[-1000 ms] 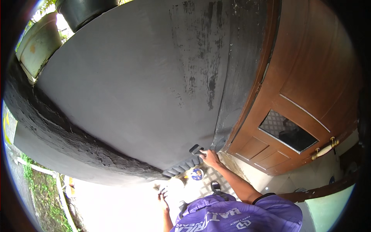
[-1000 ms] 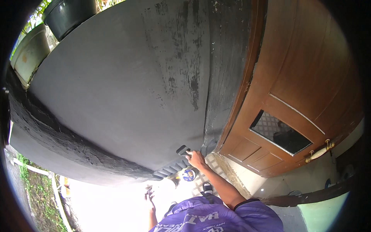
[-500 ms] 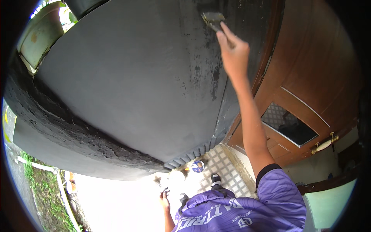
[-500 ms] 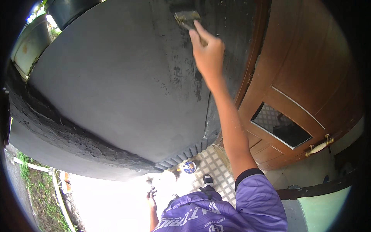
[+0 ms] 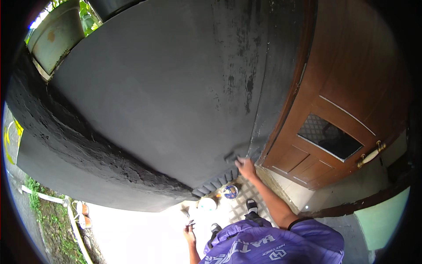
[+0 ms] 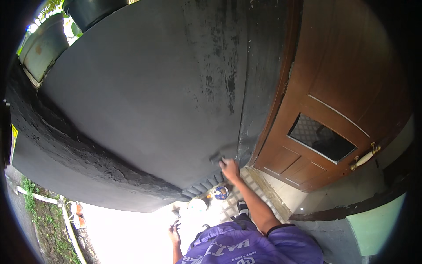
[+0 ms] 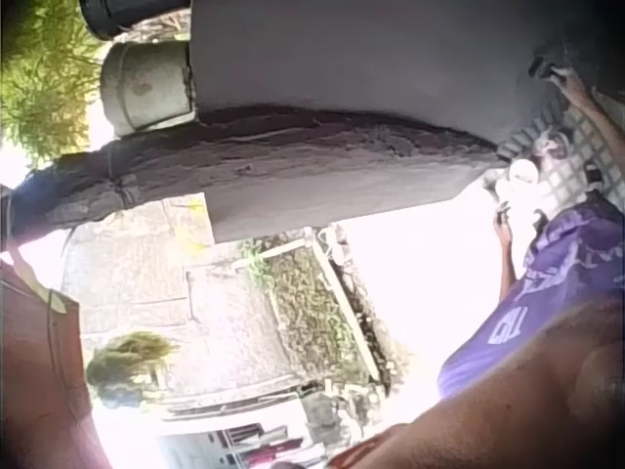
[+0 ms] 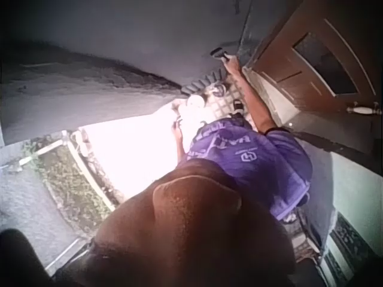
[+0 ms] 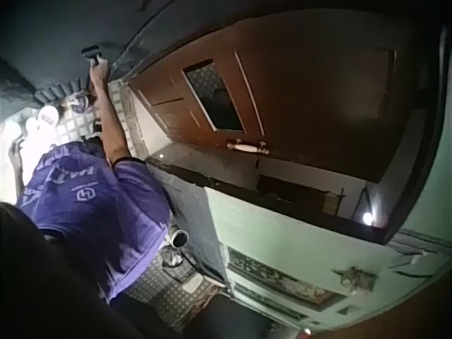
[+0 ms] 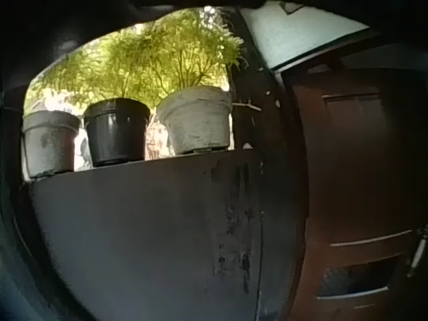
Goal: The person is painting a wall with black paint using a brush.
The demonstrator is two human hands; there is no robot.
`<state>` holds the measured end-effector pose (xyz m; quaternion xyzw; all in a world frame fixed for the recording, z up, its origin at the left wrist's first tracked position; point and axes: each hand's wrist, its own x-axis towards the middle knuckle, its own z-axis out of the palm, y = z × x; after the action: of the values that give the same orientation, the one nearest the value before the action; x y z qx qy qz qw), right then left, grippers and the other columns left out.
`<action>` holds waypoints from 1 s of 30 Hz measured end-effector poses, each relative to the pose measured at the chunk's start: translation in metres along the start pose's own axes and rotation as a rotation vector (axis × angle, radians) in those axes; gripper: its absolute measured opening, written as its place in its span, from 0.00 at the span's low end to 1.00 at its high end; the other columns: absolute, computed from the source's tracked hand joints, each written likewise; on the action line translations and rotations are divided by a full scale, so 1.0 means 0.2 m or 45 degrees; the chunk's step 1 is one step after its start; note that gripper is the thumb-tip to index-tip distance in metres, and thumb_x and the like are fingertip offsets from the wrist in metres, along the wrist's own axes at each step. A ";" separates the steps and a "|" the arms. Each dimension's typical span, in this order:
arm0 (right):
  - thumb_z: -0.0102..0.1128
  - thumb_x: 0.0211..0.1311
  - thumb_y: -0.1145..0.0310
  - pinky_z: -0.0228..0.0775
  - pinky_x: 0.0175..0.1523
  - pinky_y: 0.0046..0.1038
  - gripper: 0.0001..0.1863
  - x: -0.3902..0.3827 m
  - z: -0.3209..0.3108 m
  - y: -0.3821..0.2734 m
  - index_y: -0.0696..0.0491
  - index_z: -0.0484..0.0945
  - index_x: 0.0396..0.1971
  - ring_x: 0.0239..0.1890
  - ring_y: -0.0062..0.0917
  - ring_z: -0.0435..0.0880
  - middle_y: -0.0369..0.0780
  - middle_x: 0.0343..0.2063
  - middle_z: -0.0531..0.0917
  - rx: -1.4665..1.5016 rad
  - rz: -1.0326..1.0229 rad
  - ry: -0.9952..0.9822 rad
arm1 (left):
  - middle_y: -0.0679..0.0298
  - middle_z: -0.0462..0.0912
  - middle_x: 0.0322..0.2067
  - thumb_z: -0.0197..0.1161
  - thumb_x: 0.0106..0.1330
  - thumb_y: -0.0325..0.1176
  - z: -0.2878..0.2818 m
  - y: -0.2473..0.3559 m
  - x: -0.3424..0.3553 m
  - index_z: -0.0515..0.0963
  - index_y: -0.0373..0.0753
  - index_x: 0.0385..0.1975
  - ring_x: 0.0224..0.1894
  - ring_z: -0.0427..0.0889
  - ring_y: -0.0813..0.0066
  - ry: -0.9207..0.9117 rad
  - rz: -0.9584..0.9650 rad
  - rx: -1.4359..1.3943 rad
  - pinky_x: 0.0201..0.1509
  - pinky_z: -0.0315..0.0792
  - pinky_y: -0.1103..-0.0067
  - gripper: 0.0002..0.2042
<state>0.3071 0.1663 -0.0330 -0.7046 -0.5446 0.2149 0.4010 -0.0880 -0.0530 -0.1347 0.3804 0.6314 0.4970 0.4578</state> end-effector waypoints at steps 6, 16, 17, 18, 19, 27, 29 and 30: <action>0.61 0.64 0.69 0.74 0.47 0.26 0.20 0.42 -0.89 -1.33 0.64 0.77 0.52 0.42 0.24 0.85 0.51 0.41 0.86 0.497 -0.686 0.443 | 0.60 0.81 0.49 0.47 0.73 0.29 -0.09 -0.03 0.02 0.72 0.35 0.52 0.45 0.83 0.69 0.303 -0.192 -0.277 0.43 0.73 0.76 0.12; 0.60 0.64 0.76 0.58 0.22 0.25 0.21 0.68 -0.56 -1.44 0.61 0.75 0.57 0.15 0.23 0.59 0.44 0.15 0.60 0.420 -1.164 0.901 | 0.62 0.79 0.53 0.46 0.73 0.31 -0.07 -0.11 -0.05 0.73 0.36 0.51 0.47 0.83 0.68 0.383 -0.288 -0.330 0.44 0.72 0.74 0.13; 0.60 0.64 0.76 0.59 0.22 0.27 0.22 0.62 -0.41 -1.24 0.61 0.74 0.58 0.15 0.23 0.60 0.44 0.14 0.60 0.335 -1.128 0.856 | 0.62 0.79 0.53 0.46 0.73 0.31 -0.06 -0.11 -0.07 0.73 0.36 0.51 0.47 0.83 0.68 0.389 -0.283 -0.341 0.44 0.72 0.74 0.13; 0.57 0.65 0.76 0.62 0.27 0.21 0.21 0.43 -0.26 -1.11 0.60 0.73 0.59 0.19 0.17 0.64 0.42 0.15 0.63 0.303 -0.885 0.646 | 0.62 0.80 0.52 0.46 0.73 0.31 -0.09 -0.14 -0.11 0.73 0.36 0.51 0.46 0.83 0.69 0.435 -0.297 -0.357 0.44 0.72 0.75 0.12; 0.58 0.65 0.75 0.65 0.28 0.23 0.23 0.29 -0.10 -0.93 0.58 0.73 0.60 0.18 0.21 0.65 0.43 0.14 0.67 0.229 -0.762 0.555 | 0.62 0.80 0.52 0.46 0.73 0.31 -0.09 -0.15 -0.12 0.73 0.36 0.50 0.46 0.83 0.69 0.459 -0.309 -0.374 0.44 0.72 0.75 0.12; 0.61 0.60 0.57 0.71 0.36 0.43 0.17 -0.22 0.37 0.13 0.58 0.83 0.30 0.32 0.48 0.83 0.52 0.24 0.82 -0.064 0.175 -0.065 | 0.61 0.80 0.51 0.48 0.72 0.30 -0.05 -0.09 -0.20 0.73 0.36 0.51 0.47 0.82 0.69 0.492 -0.300 -0.242 0.44 0.72 0.74 0.12; 0.61 0.60 0.54 0.68 0.32 0.41 0.22 0.01 0.22 -0.02 0.60 0.78 0.20 0.27 0.47 0.81 0.52 0.21 0.79 0.224 0.128 0.149 | 0.61 0.80 0.51 0.47 0.72 0.30 -0.03 -0.10 -0.24 0.73 0.36 0.51 0.47 0.82 0.69 0.508 -0.288 -0.249 0.44 0.72 0.74 0.12; 0.61 0.61 0.55 0.66 0.30 0.39 0.23 0.13 0.08 -0.22 0.61 0.76 0.19 0.22 0.44 0.78 0.53 0.19 0.77 0.229 0.053 0.213 | 0.61 0.80 0.51 0.47 0.72 0.30 -0.03 -0.11 -0.24 0.73 0.36 0.51 0.47 0.82 0.69 0.542 -0.260 -0.266 0.44 0.72 0.74 0.12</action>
<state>0.2768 0.2003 -0.0029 -0.6926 -0.4729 0.2114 0.5020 -0.0798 -0.1044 -0.1455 0.1522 0.6939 0.5797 0.3993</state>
